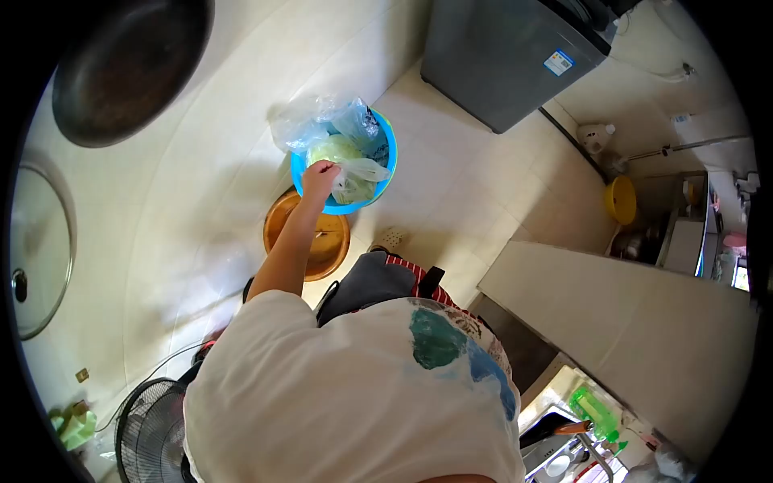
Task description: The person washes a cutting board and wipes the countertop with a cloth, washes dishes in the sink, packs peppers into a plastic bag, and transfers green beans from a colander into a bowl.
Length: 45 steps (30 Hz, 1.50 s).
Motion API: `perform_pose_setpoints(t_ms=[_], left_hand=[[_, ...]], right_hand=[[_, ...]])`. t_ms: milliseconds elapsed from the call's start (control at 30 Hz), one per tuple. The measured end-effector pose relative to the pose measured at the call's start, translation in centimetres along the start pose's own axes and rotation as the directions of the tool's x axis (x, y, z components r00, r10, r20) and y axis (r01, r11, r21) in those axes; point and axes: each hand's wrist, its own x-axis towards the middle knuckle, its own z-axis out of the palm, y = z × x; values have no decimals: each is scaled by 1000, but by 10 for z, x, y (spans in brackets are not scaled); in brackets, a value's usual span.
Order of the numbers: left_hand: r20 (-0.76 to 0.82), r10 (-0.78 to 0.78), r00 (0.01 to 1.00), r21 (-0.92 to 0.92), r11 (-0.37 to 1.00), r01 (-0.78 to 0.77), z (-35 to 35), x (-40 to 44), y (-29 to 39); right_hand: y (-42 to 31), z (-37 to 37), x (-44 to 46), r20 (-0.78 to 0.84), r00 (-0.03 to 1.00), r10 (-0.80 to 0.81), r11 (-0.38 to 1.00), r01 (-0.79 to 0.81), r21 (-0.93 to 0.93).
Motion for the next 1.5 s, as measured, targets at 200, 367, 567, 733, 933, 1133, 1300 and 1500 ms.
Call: perform_pose_setpoints(t_ms=[200, 367, 567, 733, 933, 1133, 1300, 1500], left_hand=[[177, -356, 918, -291, 872, 394, 14, 67, -29], [-243, -198, 950, 405, 869, 285, -28, 115, -107], [-67, 66, 996, 691, 723, -2, -60, 122, -118], [352, 142, 925, 752, 546, -370, -27, 116, -99], [632, 103, 768, 395, 810, -433, 53, 105, -65], [826, 117, 552, 316, 714, -624, 124, 104, -16], [864, 134, 486, 290, 657, -696, 163, 86, 3], [956, 122, 268, 139, 614, -777, 186, 55, -16]], right_hand=[[-38, -13, 10, 16, 990, 141, 984, -142, 103], [-65, -16, 17, 21, 981, 192, 970, -193, 147], [-86, -6, 24, 21, 976, 219, 960, -219, 175], [-106, 8, 11, -81, 951, 298, 928, -269, 258], [-128, 28, -9, -126, 881, 456, 802, -345, 488], [-162, 63, -32, -67, 812, 580, 644, -407, 648], [-173, 103, -71, 35, 732, 681, 500, -499, 708], [-168, 189, -114, 57, 640, 767, 331, -470, 818]])
